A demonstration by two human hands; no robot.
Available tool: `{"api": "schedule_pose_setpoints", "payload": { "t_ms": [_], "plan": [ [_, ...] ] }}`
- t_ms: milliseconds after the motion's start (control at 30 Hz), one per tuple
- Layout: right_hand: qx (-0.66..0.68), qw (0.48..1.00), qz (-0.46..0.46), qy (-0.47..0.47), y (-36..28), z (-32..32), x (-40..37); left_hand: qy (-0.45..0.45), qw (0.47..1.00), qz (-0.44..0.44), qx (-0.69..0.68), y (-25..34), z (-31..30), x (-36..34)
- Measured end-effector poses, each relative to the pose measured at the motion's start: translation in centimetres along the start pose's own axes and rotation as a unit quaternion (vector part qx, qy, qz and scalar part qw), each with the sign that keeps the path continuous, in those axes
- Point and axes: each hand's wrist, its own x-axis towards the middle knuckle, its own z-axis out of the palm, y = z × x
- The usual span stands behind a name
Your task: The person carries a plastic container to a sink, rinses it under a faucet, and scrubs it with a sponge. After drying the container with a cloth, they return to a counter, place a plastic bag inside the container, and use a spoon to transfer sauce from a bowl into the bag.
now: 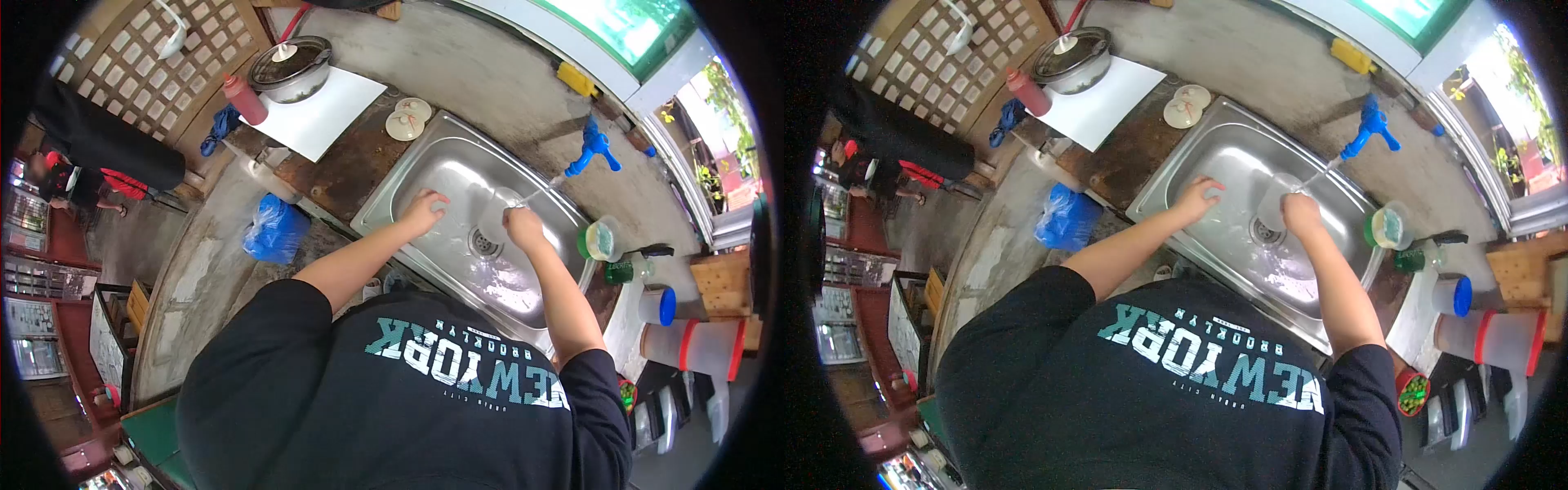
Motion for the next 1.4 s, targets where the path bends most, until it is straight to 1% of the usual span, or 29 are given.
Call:
{"api": "schedule_pose_setpoints", "payload": {
  "t_ms": [67, 167, 267, 367, 467, 567, 667, 767, 867, 967, 1000, 1100, 1133, 1167, 1200, 1233, 1300, 1333, 1400],
  "plan": [
    [-0.074, 0.997, 0.033, 0.002, 0.3, 1.3, 0.5, -0.018, 1.000, -0.019, -0.006, 0.0, -0.2, -0.4],
    [0.023, 0.999, 0.029, 0.010, 0.8, 2.1, 1.0, -0.029, 0.999, -0.013, -0.005, 0.5, -0.8, -0.6],
    [0.045, 0.998, 0.025, -0.024, -0.3, 0.7, 0.9, -0.038, 0.999, 0.004, 0.005, 0.4, -1.2, -0.7],
    [-0.035, 0.997, 0.072, 0.001, -0.2, 2.2, 1.3, -0.045, 0.999, -0.003, 0.005, 0.4, -1.4, -1.1],
    [-0.002, 0.996, 0.087, -0.012, -0.5, 2.1, 1.4, -0.047, 0.999, -0.012, -0.006, 0.7, -1.9, -1.0],
    [0.044, 0.995, 0.084, -0.015, -0.5, 2.4, 1.4, -0.050, 0.999, -0.013, -0.008, 1.4, -2.7, -0.9],
    [-0.030, 0.991, 0.126, -0.015, -1.2, 2.3, 1.3, -0.047, 0.999, 0.002, -0.005, 0.5, -2.4, -1.0],
    [-0.019, 0.993, 0.120, -0.002, -1.2, 1.7, 0.8, -0.046, 0.999, 0.005, -0.006, 0.3, -2.4, -1.0],
    [0.056, 0.993, 0.098, 0.033, -0.2, 2.1, 0.5, -0.048, 0.999, 0.002, -0.005, 0.2, -2.6, -1.0],
    [0.057, 0.993, 0.107, 0.016, -0.3, 2.4, 0.6, -0.061, 0.998, -0.005, -0.014, 0.6, -3.0, -1.1],
    [0.103, 0.986, 0.133, 0.005, -0.3, 2.3, 0.9, -0.067, 0.998, -0.006, -0.018, 0.6, -3.1, -1.1],
    [0.092, 0.976, 0.195, 0.002, -1.5, 2.4, 1.0, -0.095, 0.995, -0.017, -0.015, 0.6, -3.0, -0.9],
    [0.165, 0.971, 0.171, -0.030, -1.8, 1.5, 0.9, -0.105, 0.994, -0.015, -0.028, 0.7, -2.9, -0.8],
    [0.302, 0.934, 0.181, -0.065, -1.6, 1.8, 0.9, -0.115, 0.992, -0.013, -0.041, 0.8, -2.8, -0.8],
    [0.433, 0.876, 0.186, -0.097, -1.4, 1.8, 1.0, -0.124, 0.991, -0.012, -0.054, 1.2, -2.8, -0.9],
    [0.555, 0.801, 0.186, -0.127, -1.3, 1.8, 1.1, -0.132, 0.988, 0.039, -0.073, 1.6, -2.6, -0.9],
    [0.676, 0.698, 0.194, -0.135, -1.8, 1.2, 0.5, -0.144, 0.973, 0.143, -0.112, 2.4, -1.9, -0.8],
    [0.730, 0.641, 0.195, -0.137, -2.1, 0.7, 0.3, -0.151, 0.974, 0.128, -0.107, 2.5, -1.7, -0.7],
    [0.779, 0.587, 0.165, -0.148, -1.8, 0.8, 0.5, -0.166, 0.976, 0.098, -0.098, 2.6, -1.5, -0.1]
  ]
}}
